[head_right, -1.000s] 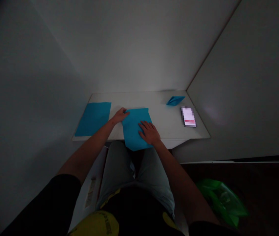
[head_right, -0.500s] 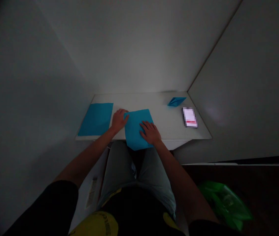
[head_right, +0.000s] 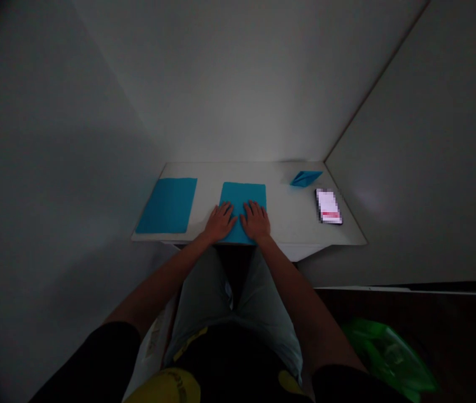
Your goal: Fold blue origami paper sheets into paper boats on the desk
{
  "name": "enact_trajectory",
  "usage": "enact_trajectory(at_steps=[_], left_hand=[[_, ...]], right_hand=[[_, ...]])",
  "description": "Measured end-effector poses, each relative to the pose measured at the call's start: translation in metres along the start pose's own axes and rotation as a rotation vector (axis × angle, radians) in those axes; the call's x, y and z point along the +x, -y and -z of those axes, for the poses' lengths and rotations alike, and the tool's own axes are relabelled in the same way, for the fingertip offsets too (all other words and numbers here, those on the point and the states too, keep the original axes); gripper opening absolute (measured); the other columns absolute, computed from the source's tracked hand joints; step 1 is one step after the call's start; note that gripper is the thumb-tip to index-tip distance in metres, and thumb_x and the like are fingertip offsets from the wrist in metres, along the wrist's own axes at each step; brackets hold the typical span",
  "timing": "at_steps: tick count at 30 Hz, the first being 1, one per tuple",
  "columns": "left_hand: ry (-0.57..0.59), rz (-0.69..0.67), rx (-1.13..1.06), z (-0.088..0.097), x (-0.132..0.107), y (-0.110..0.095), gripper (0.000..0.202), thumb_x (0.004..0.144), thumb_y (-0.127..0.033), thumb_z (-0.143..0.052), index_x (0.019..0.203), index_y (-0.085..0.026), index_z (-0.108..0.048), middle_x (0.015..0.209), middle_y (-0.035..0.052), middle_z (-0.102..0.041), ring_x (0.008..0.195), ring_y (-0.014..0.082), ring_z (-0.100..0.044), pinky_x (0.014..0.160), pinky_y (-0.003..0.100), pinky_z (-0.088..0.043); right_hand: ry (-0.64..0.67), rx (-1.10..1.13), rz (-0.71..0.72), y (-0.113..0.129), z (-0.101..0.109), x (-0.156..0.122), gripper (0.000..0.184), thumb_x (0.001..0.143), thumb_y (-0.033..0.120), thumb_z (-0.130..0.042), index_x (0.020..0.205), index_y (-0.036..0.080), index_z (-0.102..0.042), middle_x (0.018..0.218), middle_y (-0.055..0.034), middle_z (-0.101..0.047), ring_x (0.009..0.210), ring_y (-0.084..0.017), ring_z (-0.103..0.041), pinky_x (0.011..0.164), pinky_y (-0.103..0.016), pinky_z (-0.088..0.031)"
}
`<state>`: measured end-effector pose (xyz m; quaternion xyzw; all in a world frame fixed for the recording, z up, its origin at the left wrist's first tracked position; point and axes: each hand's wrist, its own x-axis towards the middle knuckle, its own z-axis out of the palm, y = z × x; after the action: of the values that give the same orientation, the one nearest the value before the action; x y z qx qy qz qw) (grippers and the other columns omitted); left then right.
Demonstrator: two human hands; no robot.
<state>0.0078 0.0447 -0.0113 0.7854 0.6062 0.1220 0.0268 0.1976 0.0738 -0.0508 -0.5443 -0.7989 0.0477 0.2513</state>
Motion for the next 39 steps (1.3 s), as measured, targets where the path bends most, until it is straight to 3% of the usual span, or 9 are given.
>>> enact_trajectory(at_steps=[8,20,22,25,30,34,39], left_hand=[[-0.002,0.018,0.021,0.004,0.003,0.012,0.077,0.108,-0.056,-0.04,0.171,-0.012,-0.035,0.181,0.0164,-0.023,0.17,0.0311,-0.018,0.14,0.054,-0.008],[-0.037,0.011,0.015,0.0,-0.011,0.012,0.083,0.105,-0.06,-0.045,0.172,-0.014,-0.032,0.18,0.0174,-0.027,0.17,0.032,-0.016,0.139,0.053,-0.011],[-0.027,0.072,-0.008,0.0,-0.009,0.011,0.085,0.105,-0.062,-0.045,0.172,-0.011,-0.03,0.18,0.0196,-0.025,0.17,0.0329,-0.017,0.139,0.052,-0.012],[-0.031,0.287,-0.036,0.005,0.001,0.008,0.092,0.102,-0.063,-0.052,0.169,-0.006,-0.029,0.179,0.0265,-0.023,0.168,0.039,-0.02,0.136,0.054,-0.019],[-0.063,0.551,-0.15,0.021,0.025,-0.002,0.083,0.088,-0.06,-0.073,0.152,-0.011,-0.054,0.165,0.0281,-0.044,0.154,0.0464,-0.043,0.123,0.058,-0.042],[-0.016,0.628,-0.255,0.03,0.032,-0.01,0.06,0.086,-0.052,-0.078,0.134,-0.017,-0.069,0.157,0.026,-0.052,0.146,0.0459,-0.051,0.113,0.055,-0.052],[-0.031,0.656,-0.298,0.037,0.035,-0.012,0.065,0.084,-0.047,-0.084,0.135,-0.013,-0.066,0.155,0.0264,-0.056,0.149,0.0432,-0.049,0.118,0.051,-0.047]], right_hand=[[0.07,-0.011,0.024,-0.004,0.0,0.028,0.065,0.111,0.048,-0.034,0.167,0.016,-0.046,0.175,-0.0148,-0.039,0.163,-0.032,-0.035,0.134,-0.057,-0.024],[0.068,-0.04,0.052,-0.004,-0.003,0.016,0.067,0.112,0.05,-0.034,0.169,0.018,-0.042,0.177,-0.0135,-0.036,0.164,-0.03,-0.033,0.135,-0.055,-0.022],[0.067,-0.043,0.041,-0.002,-0.002,0.012,0.067,0.111,0.05,-0.035,0.169,0.016,-0.041,0.177,-0.015,-0.035,0.165,-0.031,-0.032,0.135,-0.056,-0.022],[0.059,-0.049,0.021,0.003,-0.001,0.004,0.068,0.111,0.049,-0.035,0.169,0.015,-0.041,0.177,-0.0158,-0.034,0.165,-0.032,-0.032,0.135,-0.057,-0.022],[0.026,-0.056,0.027,0.008,0.001,-0.009,0.068,0.112,0.05,-0.034,0.168,0.013,-0.043,0.176,-0.0167,-0.037,0.164,-0.033,-0.033,0.134,-0.057,-0.023],[0.012,-0.056,0.042,0.009,0.002,-0.015,0.067,0.112,0.05,-0.034,0.167,0.014,-0.045,0.174,-0.0165,-0.039,0.163,-0.034,-0.036,0.133,-0.058,-0.025],[0.038,-0.076,0.03,0.013,0.004,-0.017,0.066,0.112,0.049,-0.033,0.168,0.015,-0.045,0.175,-0.0149,-0.038,0.163,-0.032,-0.035,0.134,-0.057,-0.023]])
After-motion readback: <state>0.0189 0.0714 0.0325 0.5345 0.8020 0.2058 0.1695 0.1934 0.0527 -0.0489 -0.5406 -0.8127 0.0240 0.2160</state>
